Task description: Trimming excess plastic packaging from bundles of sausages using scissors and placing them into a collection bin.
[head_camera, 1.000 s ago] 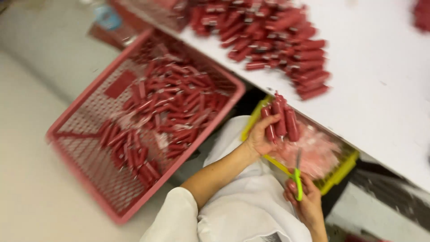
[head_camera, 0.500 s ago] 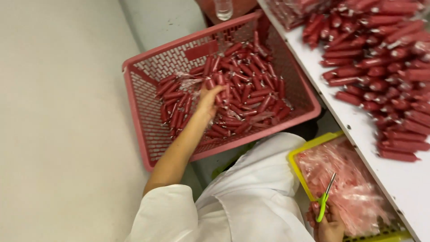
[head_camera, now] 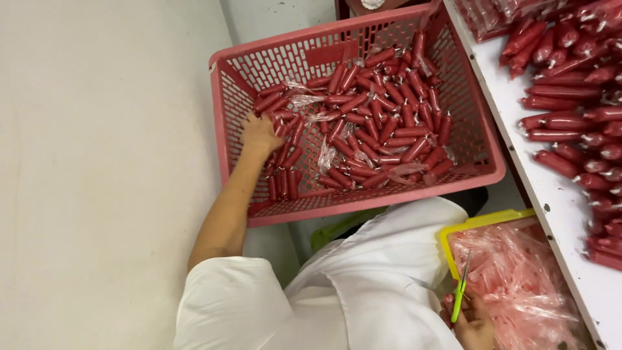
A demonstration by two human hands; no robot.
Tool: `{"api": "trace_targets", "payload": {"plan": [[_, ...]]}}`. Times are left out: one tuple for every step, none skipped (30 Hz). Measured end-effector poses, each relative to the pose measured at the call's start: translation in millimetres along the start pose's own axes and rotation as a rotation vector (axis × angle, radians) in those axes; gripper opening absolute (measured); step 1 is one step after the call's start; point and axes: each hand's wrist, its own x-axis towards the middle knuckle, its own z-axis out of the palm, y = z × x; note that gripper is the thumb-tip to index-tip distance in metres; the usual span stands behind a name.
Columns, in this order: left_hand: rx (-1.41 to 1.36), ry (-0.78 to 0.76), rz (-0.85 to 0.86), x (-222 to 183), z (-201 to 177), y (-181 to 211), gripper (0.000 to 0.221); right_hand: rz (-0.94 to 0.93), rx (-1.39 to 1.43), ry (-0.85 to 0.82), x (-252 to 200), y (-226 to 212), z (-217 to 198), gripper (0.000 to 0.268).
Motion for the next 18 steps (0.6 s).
{"api": "trace_targets", "payload": {"plan": [[-0.005, 0.002, 0.000, 4, 14, -2, 0.072, -0.005, -0.001, -0.001, 2, -2, 0, 0.041], [0.234, -0.004, 0.001, 10, 29, -1, 0.099, -0.010, -0.013, -0.016, 3, -3, 0, 0.042], [0.474, -0.009, 0.003, 15, 44, 1, 0.129, -0.016, -0.026, -0.030, 5, -4, -1, 0.044], [0.476, -0.007, 0.013, 19, 53, 1, 0.129, -0.017, -0.022, -0.020, -1, -10, 0, 0.044], [0.518, -0.043, -0.023, 24, 62, 2, 0.143, -0.033, -0.020, -0.032, -7, -16, 0, 0.043], [0.561, -0.078, -0.063, 28, 71, 1, 0.158, -0.049, -0.018, -0.049, -11, -22, 2, 0.043], [0.562, -0.074, -0.058, 19, 65, 8, 0.158, -0.051, -0.014, -0.044, -9, -16, -4, 0.043], [0.506, -0.037, -0.055, 10, 59, 13, 0.153, -0.072, 0.007, -0.062, -8, -10, -10, 0.044], [0.449, 0.000, -0.052, 1, 53, 18, 0.148, -0.093, 0.028, -0.081, -7, -4, -15, 0.045], [0.451, 0.003, -0.048, 0, 53, 18, 0.148, -0.094, 0.031, -0.078, -9, -2, -15, 0.045], [0.489, 0.075, 0.108, -1, 53, 18, 0.135, -0.094, 0.040, -0.058, -10, 0, -15, 0.044], [0.521, 0.146, 0.266, -2, 55, 18, 0.123, -0.096, 0.045, -0.036, -12, 1, -17, 0.043], [0.520, 0.146, 0.271, -2, 57, 18, 0.123, -0.098, 0.045, -0.031, -13, 2, -17, 0.043], [0.508, -0.016, 0.202, -1, 58, 19, 0.109, -0.084, 0.038, -0.011, -14, 2, -16, 0.044], [0.495, -0.177, 0.132, 0, 59, 19, 0.095, -0.071, 0.032, 0.009, -14, 3, -15, 0.044], [0.493, -0.179, 0.140, 4, 65, 19, 0.095, -0.072, 0.030, 0.016, -15, 1, -16, 0.044], [0.527, -0.108, 0.153, 8, 71, 20, 0.105, -0.071, 0.027, 0.007, -16, -1, -16, 0.044], [0.560, -0.038, 0.168, 14, 77, 20, 0.114, -0.068, 0.024, 0.000, -18, -3, -15, 0.044]]}}
